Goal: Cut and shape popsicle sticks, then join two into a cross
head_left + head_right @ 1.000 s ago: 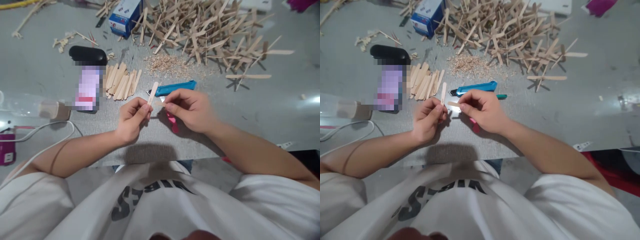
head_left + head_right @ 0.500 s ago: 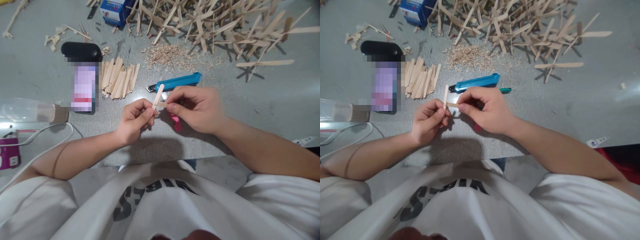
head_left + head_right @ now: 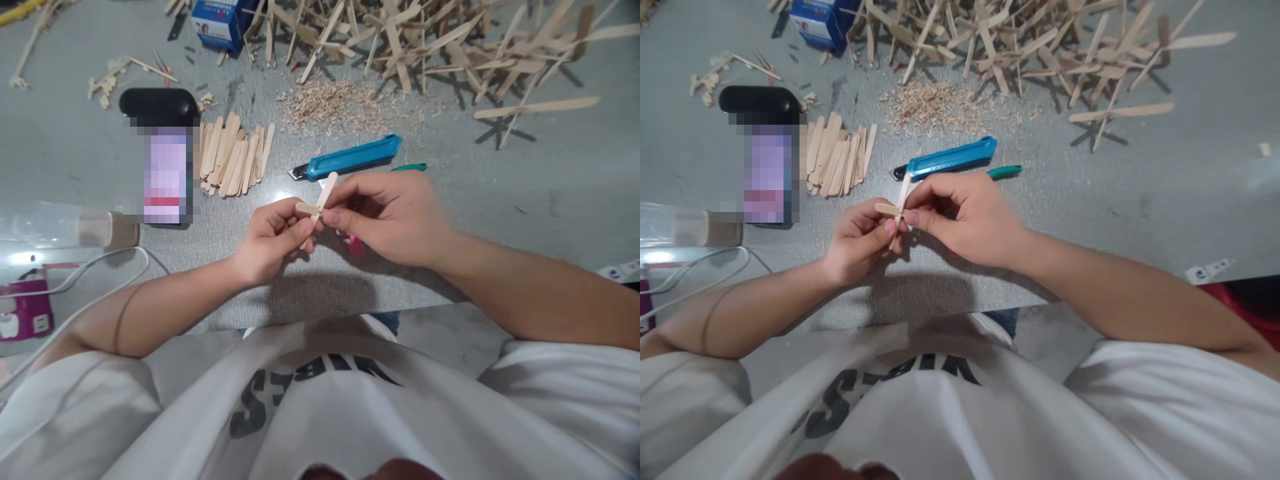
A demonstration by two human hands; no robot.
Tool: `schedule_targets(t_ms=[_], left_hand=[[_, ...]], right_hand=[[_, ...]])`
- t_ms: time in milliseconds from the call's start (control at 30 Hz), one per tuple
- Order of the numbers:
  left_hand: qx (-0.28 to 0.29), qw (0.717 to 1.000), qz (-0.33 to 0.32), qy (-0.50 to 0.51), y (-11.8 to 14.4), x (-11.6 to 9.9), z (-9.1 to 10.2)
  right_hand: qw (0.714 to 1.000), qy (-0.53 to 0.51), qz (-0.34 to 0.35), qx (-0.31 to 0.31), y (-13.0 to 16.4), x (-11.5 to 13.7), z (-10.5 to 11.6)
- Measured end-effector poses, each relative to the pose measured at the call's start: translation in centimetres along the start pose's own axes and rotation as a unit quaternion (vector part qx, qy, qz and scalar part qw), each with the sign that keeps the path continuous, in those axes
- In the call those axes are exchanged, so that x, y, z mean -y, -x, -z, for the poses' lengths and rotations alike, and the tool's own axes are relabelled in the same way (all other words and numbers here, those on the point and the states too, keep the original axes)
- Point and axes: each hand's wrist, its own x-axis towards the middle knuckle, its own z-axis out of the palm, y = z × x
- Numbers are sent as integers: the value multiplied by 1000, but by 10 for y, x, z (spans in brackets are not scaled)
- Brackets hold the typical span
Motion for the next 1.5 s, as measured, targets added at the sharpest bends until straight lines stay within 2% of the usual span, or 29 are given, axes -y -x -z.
schedule_targets(t_ms=[133, 233, 600, 800, 933, 1067, 1267, 1500], left_hand=[[-42, 999, -3, 10, -2, 4, 3], [-48, 999, 3, 9, -2, 5, 5], [7, 1000, 14, -6, 0, -1, 3], [20, 1000, 11, -2, -2, -1, 6], [49, 999, -4, 20, -4, 1, 8], [53, 998, -6, 45, -6, 2, 9], [46, 998, 30, 41, -7, 1, 9], [58, 997, 41, 40, -9, -2, 9]], right_hand=[[1000, 1, -1, -7, 0, 0, 3], [1000, 14, -7, -2, 1, 3, 6], [999, -3, 17, 43, 2, 7, 4], [997, -13, 63, 51, 0, 5, 3], [996, 2, 79, 46, 1, 4, 3], [996, 2, 74, 51, 2, 2, 3], [997, 42, 63, 31, 1, -5, 3], [998, 43, 47, 20, 0, -1, 4]])
